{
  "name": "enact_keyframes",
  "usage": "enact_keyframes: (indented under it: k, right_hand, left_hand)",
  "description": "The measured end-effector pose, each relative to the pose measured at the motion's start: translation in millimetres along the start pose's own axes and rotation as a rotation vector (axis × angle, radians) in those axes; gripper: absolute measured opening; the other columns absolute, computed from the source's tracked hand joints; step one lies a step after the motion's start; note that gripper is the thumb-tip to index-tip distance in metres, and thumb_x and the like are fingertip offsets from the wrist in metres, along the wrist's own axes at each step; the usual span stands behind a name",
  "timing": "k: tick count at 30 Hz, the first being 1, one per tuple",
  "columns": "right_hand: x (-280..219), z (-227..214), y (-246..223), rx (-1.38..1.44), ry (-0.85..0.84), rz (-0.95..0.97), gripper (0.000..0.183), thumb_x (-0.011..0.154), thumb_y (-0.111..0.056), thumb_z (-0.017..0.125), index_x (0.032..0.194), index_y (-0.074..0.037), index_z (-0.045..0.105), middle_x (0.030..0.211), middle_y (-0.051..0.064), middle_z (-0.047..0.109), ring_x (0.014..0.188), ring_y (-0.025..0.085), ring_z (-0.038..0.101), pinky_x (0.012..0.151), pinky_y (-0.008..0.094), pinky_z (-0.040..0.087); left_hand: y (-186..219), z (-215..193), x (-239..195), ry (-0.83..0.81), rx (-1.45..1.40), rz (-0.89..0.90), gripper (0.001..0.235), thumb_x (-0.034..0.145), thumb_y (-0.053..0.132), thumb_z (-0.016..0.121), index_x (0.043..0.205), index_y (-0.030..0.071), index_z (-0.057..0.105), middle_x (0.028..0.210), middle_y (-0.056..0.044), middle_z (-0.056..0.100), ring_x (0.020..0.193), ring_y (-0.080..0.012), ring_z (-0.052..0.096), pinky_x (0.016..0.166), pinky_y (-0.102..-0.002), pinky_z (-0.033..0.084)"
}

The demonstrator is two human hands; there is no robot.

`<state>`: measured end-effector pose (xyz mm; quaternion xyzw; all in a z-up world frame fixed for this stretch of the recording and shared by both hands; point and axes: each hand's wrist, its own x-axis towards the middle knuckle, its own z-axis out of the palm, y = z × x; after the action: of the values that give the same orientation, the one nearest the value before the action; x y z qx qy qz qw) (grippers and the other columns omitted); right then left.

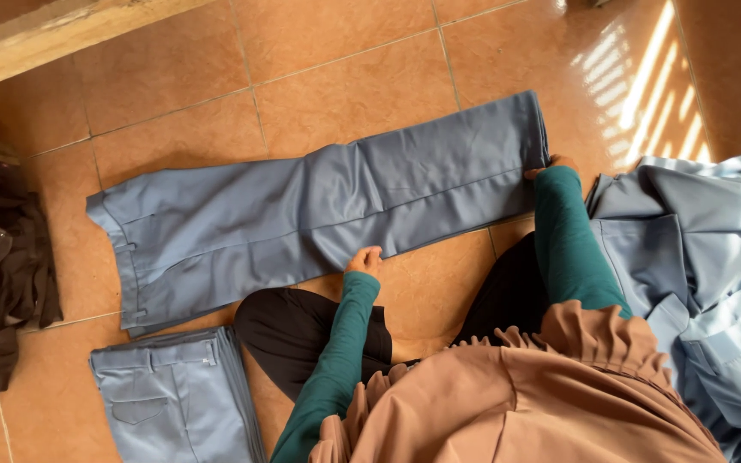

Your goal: The person sits on a tiled floor and folds several pairs of light blue trousers by hand. They smooth out each pair, fold the legs together, and then fold the garment into a compact rectangle, stacking the finished items to the side.

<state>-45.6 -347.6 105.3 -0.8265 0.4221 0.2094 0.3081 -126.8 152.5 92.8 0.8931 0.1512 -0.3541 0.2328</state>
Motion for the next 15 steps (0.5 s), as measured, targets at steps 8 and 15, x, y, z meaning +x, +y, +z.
enact_keyframes:
  k: [8,15]
  right_hand:
    - [-100,-112,18,1.246,-0.013,-0.597,0.070,0.096,-0.030,0.070,0.159,-0.018,0.043,0.142,-0.004,0.062,0.127,0.010,0.061,0.119,0.022,0.049]
    - [5,-125,128,0.519,0.247,-0.213,0.059,0.090,-0.053,0.076,0.126,-0.007,0.067,0.114,0.002,0.067,0.107,0.016,0.057,0.099,0.028,0.042]
  left_hand:
    - [61,11,5,0.341,-0.430,0.545,0.055,0.092,0.042,0.060,0.144,0.026,0.055,0.128,-0.011,0.064,0.101,-0.0233,0.069,0.095,-0.042,0.055]
    - [92,55,0,0.142,-0.252,0.596,0.066,0.092,0.033,0.059,0.155,0.034,0.039,0.135,-0.014,0.055,0.115,-0.0346,0.063,0.104,-0.047,0.050]
